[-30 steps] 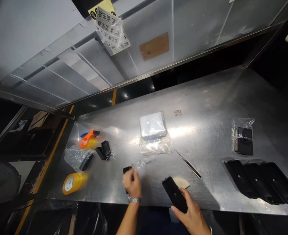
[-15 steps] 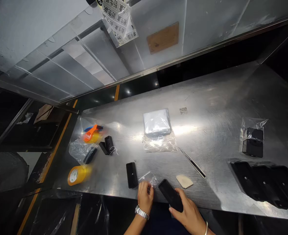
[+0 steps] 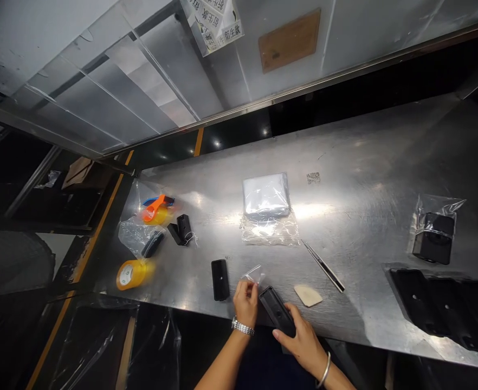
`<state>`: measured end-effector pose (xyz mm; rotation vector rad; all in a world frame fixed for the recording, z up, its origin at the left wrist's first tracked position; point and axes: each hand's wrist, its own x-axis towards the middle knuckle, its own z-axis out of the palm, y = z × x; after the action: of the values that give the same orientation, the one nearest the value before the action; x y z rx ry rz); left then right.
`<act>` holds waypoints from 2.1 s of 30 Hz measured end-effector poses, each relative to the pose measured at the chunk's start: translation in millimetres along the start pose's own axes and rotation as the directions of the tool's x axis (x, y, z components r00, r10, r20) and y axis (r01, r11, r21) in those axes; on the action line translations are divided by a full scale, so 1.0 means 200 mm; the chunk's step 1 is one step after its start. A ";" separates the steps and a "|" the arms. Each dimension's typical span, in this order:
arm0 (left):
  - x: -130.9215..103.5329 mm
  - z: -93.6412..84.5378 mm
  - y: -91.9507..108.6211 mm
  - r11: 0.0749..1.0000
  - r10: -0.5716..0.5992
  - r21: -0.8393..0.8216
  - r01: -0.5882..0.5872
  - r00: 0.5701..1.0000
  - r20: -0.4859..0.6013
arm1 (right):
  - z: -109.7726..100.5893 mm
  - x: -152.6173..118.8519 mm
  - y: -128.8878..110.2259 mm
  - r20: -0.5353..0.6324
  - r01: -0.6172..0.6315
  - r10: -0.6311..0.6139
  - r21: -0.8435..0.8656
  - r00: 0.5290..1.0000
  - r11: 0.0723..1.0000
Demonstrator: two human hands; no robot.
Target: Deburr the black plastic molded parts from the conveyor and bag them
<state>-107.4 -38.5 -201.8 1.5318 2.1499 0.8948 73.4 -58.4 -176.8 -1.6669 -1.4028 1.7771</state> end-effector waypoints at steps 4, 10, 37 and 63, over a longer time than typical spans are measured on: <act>0.14 -0.04 -0.01 0.990 0.143 -0.010 -0.144 0.989 -0.039 | -0.03 0.00 -0.06 -0.054 -0.020 0.028 0.155 0.998 0.988; 0.11 -0.08 0.03 0.911 0.408 -0.081 -0.405 0.912 0.037 | -0.11 0.10 -0.24 -0.026 -0.067 0.095 0.517 0.995 0.853; 0.02 -0.02 0.02 0.868 0.490 0.030 -0.495 0.866 0.103 | -0.05 0.59 -0.44 0.079 -0.043 -0.054 0.870 0.995 0.492; 0.23 -0.15 0.10 0.847 0.522 -0.169 -0.504 0.732 0.438 | -0.09 0.67 -0.42 0.156 -0.098 -0.053 0.813 0.986 0.574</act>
<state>-128.5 0.8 -163.5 2.1164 1.3704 0.6108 23.2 92.5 -182.6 -1.0175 -0.3937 2.1273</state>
